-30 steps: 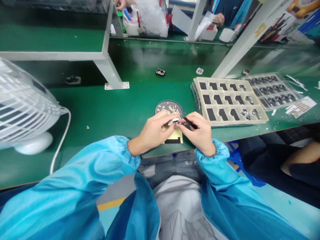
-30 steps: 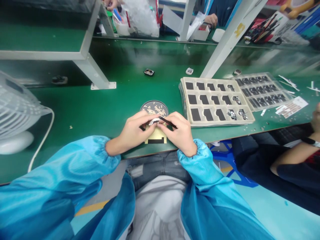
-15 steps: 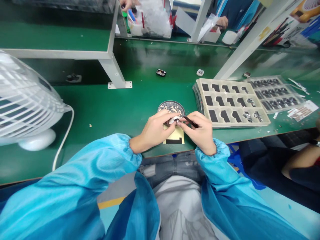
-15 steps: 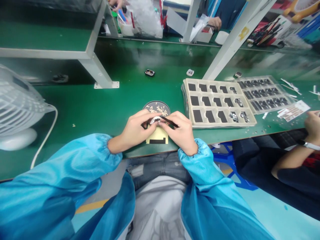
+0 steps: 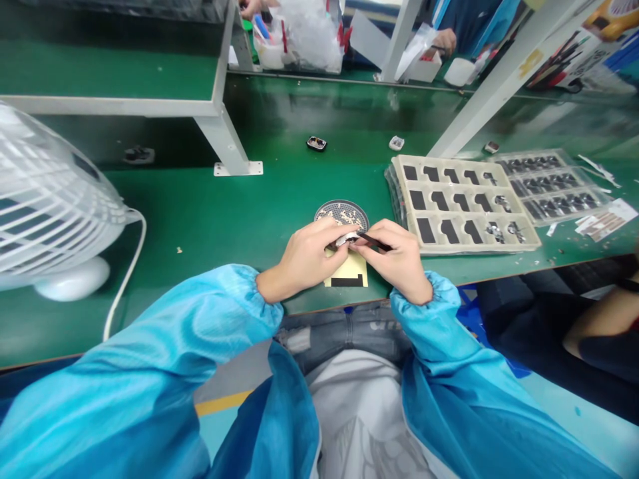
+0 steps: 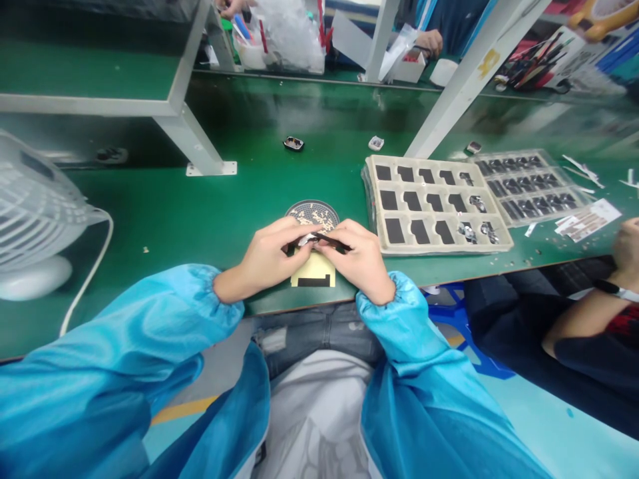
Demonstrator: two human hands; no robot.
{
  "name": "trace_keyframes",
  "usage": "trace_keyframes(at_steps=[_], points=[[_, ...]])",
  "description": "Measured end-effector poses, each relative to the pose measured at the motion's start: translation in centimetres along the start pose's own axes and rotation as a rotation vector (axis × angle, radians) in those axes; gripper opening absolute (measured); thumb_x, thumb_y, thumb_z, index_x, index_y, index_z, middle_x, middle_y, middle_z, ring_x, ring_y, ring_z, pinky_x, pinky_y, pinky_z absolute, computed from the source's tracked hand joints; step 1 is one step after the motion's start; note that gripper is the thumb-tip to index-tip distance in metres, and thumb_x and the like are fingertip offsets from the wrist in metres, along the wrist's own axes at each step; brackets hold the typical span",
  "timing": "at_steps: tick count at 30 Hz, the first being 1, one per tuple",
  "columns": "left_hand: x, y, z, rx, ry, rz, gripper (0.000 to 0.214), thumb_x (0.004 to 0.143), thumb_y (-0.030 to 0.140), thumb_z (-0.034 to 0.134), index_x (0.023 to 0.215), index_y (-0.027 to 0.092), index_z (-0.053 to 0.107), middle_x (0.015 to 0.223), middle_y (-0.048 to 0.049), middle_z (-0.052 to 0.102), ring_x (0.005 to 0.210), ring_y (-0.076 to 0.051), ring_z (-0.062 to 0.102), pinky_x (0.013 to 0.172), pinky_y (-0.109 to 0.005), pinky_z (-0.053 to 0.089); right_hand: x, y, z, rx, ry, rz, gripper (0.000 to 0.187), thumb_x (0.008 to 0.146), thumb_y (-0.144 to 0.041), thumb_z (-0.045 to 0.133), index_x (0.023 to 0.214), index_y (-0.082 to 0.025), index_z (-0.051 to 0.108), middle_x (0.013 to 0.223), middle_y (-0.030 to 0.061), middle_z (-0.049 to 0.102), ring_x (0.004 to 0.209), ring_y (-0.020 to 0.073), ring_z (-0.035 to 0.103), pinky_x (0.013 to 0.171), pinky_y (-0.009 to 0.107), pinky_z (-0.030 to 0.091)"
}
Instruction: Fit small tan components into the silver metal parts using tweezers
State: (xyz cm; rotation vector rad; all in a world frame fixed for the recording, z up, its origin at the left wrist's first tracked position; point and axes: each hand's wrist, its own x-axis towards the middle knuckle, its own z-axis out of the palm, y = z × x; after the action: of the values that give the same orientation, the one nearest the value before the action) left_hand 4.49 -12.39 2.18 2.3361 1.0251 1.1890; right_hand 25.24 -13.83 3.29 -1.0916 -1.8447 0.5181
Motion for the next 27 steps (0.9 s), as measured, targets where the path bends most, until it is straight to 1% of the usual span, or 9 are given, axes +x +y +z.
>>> trace_keyframes(at_steps=[4,7,10,12,16,20,23,25,27], points=[[0.1,-0.3,0.1,0.002,0.024,0.015,0.033,0.094,0.017,0.062,0.123,0.014,0.077,0.095,-0.0071,0.073,0.084,-0.018,0.066,0.075,-0.029,0.052,0.1,0.2,0.2,0.015,0.002,-0.016,0.003,0.091,-0.024,0.080,0.091,-0.022,0.081,0.085,0.0031,0.071,0.076,0.0163,0.065,0.065,0.031,0.053],[0.4,-0.6,-0.2,0.002,0.013,-0.053,0.033,0.094,0.019,0.062,0.124,0.018,0.077,0.097,-0.0065,0.074,0.087,-0.018,0.067,0.077,-0.030,0.052,0.2,0.1,0.3,0.016,0.011,-0.014,0.004,0.090,-0.027,0.081,0.091,-0.022,0.081,0.085,0.0035,0.072,0.076,0.0168,0.065,0.064,0.031,0.053],[1.3,-1.8,-1.0,0.033,0.043,-0.143,0.033,0.093,0.019,0.065,0.124,0.021,0.077,0.095,-0.0052,0.072,0.085,-0.019,0.066,0.077,-0.031,0.052,0.2,0.5,0.2,0.007,0.071,-0.009,0.009,0.089,-0.030,0.082,0.088,-0.022,0.079,0.085,0.0039,0.072,0.077,0.0182,0.066,0.066,0.033,0.054],[2.1,-3.4,-1.7,0.046,0.123,-0.210,0.035,0.092,0.019,0.067,0.125,0.021,0.076,0.096,-0.0047,0.072,0.084,-0.019,0.066,0.078,-0.033,0.053,0.3,1.0,0.3,-0.028,0.069,0.007,0.008,0.093,-0.030,0.078,0.095,-0.022,0.080,0.090,0.0049,0.074,0.083,0.0198,0.069,0.073,0.036,0.057],[3.2,-7.3,-2.7,0.017,0.273,-0.346,0.037,0.088,0.016,0.070,0.125,0.019,0.073,0.095,-0.0042,0.074,0.083,-0.019,0.067,0.080,-0.033,0.055,0.2,2.0,0.4,-0.083,-0.022,0.023,0.020,0.102,-0.025,0.065,0.116,-0.023,0.078,0.103,0.0075,0.074,0.097,0.0212,0.071,0.086,0.039,0.058],[3.7,-10.9,-2.9,-0.014,0.309,-0.390,0.033,0.090,0.017,0.070,0.123,0.020,0.070,0.091,-0.0034,0.074,0.080,-0.018,0.067,0.080,-0.034,0.054,-0.1,1.5,0.4,-0.064,0.063,0.019,0.015,0.101,-0.027,0.067,0.109,-0.021,0.078,0.100,0.0074,0.074,0.093,0.0207,0.071,0.082,0.037,0.058],[5.0,-13.7,-2.8,0.016,0.326,-0.389,0.029,0.092,0.019,0.068,0.121,0.021,0.070,0.091,-0.0038,0.074,0.080,-0.019,0.066,0.080,-0.036,0.053,-0.5,0.6,0.1,0.024,0.126,-0.015,0.013,0.100,-0.028,0.068,0.104,-0.021,0.079,0.097,0.0071,0.075,0.089,0.0203,0.070,0.078,0.037,0.057],[6.5,-15.7,-2.8,0.077,0.367,-0.381,0.027,0.093,0.020,0.066,0.120,0.021,0.070,0.095,-0.0060,0.074,0.087,-0.021,0.066,0.086,-0.040,0.052,-1.0,0.2,-0.1,0.102,0.160,-0.034,0.017,0.102,-0.029,0.064,0.100,-0.021,0.079,0.091,0.0069,0.074,0.085,0.0203,0.071,0.076,0.037,0.057],[8.4,-17.5,-2.7,0.178,0.417,-0.357,0.030,0.092,0.022,0.068,0.122,0.021,0.070,0.112,-0.0112,0.072,0.107,-0.027,0.064,0.100,-0.047,0.047,-1.7,0.3,-0.2,0.170,0.216,-0.046,0.025,0.106,-0.031,0.058,0.099,-0.021,0.080,0.085,0.0068,0.073,0.081,0.0206,0.071,0.073,0.038,0.057]])
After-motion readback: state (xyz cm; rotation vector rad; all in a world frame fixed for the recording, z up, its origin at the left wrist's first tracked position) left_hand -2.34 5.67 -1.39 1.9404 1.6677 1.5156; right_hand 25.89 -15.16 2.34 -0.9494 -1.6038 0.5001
